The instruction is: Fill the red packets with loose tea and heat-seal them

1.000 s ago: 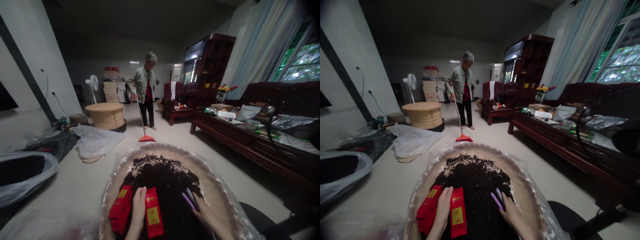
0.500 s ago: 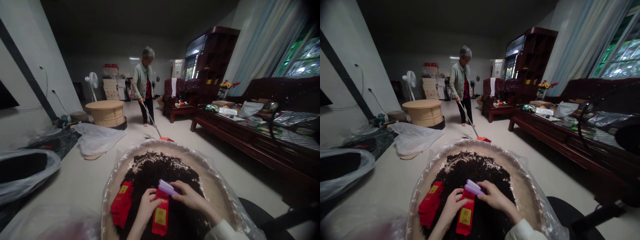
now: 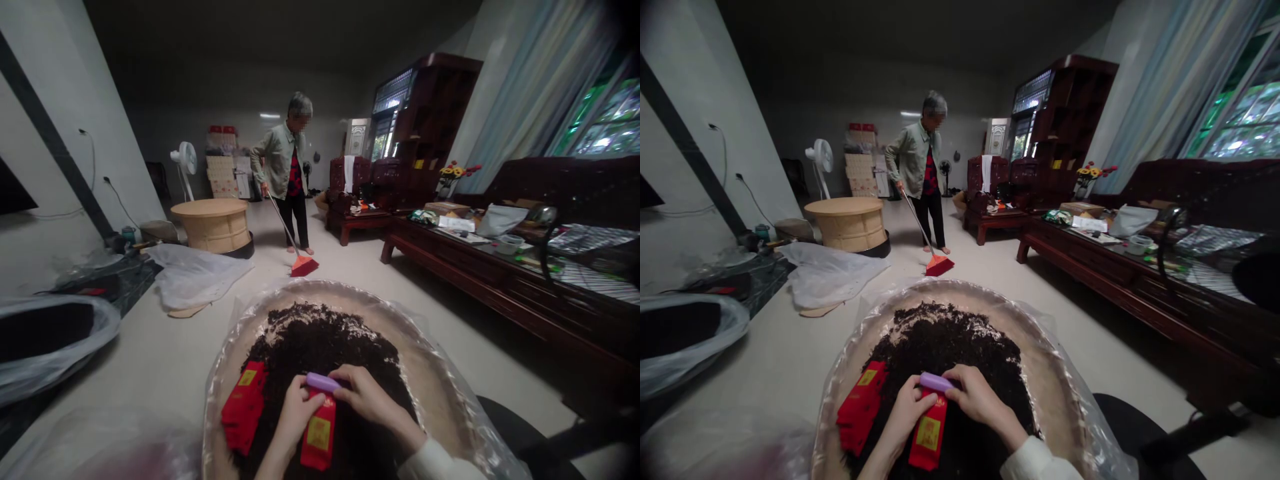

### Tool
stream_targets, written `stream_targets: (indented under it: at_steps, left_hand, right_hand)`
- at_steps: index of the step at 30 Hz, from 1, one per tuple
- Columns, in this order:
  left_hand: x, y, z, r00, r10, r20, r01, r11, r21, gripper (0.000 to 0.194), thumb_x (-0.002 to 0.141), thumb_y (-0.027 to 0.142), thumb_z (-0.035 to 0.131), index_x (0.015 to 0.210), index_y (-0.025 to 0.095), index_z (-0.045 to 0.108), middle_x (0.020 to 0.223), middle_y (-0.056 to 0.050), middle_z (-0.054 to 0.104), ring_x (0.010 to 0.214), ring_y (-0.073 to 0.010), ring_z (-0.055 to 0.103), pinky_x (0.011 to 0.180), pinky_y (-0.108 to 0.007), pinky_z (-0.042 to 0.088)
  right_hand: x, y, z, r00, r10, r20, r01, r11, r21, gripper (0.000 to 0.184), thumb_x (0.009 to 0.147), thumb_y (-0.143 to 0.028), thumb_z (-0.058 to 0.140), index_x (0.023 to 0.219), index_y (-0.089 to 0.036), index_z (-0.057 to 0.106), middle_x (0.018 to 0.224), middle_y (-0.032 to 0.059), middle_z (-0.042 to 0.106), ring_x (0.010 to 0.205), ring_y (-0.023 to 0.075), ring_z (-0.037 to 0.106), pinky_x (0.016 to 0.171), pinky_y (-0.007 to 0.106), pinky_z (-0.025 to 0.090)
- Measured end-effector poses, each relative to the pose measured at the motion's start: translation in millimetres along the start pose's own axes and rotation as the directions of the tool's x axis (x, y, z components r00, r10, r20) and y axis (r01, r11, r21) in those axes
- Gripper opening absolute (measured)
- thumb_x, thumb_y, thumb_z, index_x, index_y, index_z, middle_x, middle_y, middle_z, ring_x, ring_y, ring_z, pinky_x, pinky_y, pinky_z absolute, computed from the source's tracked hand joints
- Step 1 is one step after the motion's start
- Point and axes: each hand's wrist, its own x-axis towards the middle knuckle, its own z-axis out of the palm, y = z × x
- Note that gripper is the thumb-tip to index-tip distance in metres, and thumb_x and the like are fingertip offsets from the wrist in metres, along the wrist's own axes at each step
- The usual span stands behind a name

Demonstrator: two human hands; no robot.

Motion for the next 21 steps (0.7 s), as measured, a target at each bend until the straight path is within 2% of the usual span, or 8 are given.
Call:
stream_targets:
  at_steps: [4,6,8,10,13,15,18,21]
  left_hand:
    - [-2,11,-1.5,0.999,0.001,-0.034,-0.001,1.000,0.005,0.051,0.052,0.039,0.083,0.089,0.015,0.057,0.067,-0.005,0.071,0.061,-0.0189,0.067,0.062,-0.028,0.049]
    - [-5,20,-3.1,0.999,-0.008,-0.034,0.007,0.999,-0.033,0.060,0.053,0.039,0.083,0.102,0.015,0.057,0.073,-0.006,0.073,0.065,-0.0198,0.068,0.066,-0.030,0.050]
    - [-9,28,-4.0,0.999,0.000,-0.046,-0.004,0.997,-0.079,0.067,0.054,0.041,0.083,0.110,0.015,0.058,0.074,-0.005,0.073,0.068,-0.0202,0.068,0.068,-0.031,0.051]
    - [-11,32,-3.4,0.997,0.017,-0.070,-0.025,0.993,-0.114,0.061,0.053,0.045,0.083,0.103,0.015,0.064,0.072,-0.003,0.072,0.068,-0.0196,0.067,0.067,-0.030,0.051]
    - [-13,34,-0.6,0.994,0.036,-0.105,-0.050,0.990,-0.135,0.046,0.055,0.052,0.080,0.077,0.014,0.068,0.063,-0.001,0.068,0.059,-0.0164,0.062,0.060,-0.027,0.048]
    - [-13,34,1.6,0.991,0.059,-0.117,-0.073,0.989,-0.125,0.045,0.056,0.054,0.079,0.069,0.014,0.066,0.058,0.000,0.065,0.056,-0.0148,0.058,0.057,-0.026,0.046]
    - [-13,34,4.9,0.984,0.106,-0.140,-0.118,0.990,-0.082,0.047,0.057,0.057,0.077,0.066,0.013,0.066,0.057,0.001,0.062,0.057,-0.0140,0.055,0.057,-0.024,0.043]
    - [-17,37,8.3,0.979,0.136,-0.151,-0.143,0.989,-0.039,0.048,0.059,0.060,0.074,0.063,0.013,0.063,0.055,0.003,0.056,0.054,-0.0112,0.048,0.053,-0.022,0.038]
  right_hand:
    - [6,9,-3,1.000,-0.006,-0.024,0.008,0.995,0.097,0.032,0.076,-0.024,0.062,0.106,-0.020,0.071,0.097,0.0071,0.072,0.085,0.0230,0.063,0.077,0.031,0.046]
    - [11,23,-6,0.995,0.034,-0.090,-0.022,0.990,0.138,0.038,0.076,-0.026,0.061,0.113,-0.018,0.068,0.107,0.0089,0.070,0.093,0.0252,0.063,0.083,0.035,0.047]
    - [15,40,-7,0.982,0.090,-0.164,-0.073,0.992,0.105,0.042,0.075,-0.025,0.061,0.116,-0.016,0.066,0.112,0.0115,0.069,0.098,0.0274,0.062,0.088,0.039,0.046]
    - [18,54,-4,0.975,0.119,-0.187,-0.116,0.993,0.028,0.044,0.073,-0.021,0.063,0.116,-0.014,0.065,0.111,0.0130,0.069,0.100,0.0284,0.062,0.091,0.040,0.045]
    - [19,62,3,0.978,0.123,-0.166,-0.130,0.991,-0.032,0.043,0.071,-0.017,0.064,0.115,-0.015,0.065,0.111,0.0140,0.068,0.100,0.0288,0.062,0.091,0.040,0.045]
    - [18,55,7,0.977,0.094,-0.193,-0.100,0.995,-0.024,0.036,0.076,-0.022,0.062,0.112,-0.016,0.066,0.111,0.0139,0.068,0.100,0.0288,0.062,0.092,0.040,0.044]
    - [17,30,12,0.965,0.003,-0.263,0.008,0.999,0.040,0.028,0.085,-0.035,0.056,0.106,-0.021,0.068,0.108,0.0102,0.069,0.100,0.0263,0.060,0.092,0.039,0.043]
    - [16,1,20,0.970,-0.047,-0.239,0.076,0.990,0.115,0.020,0.081,-0.038,0.063,0.088,-0.022,0.071,0.090,0.0057,0.070,0.088,0.0222,0.061,0.083,0.033,0.046]
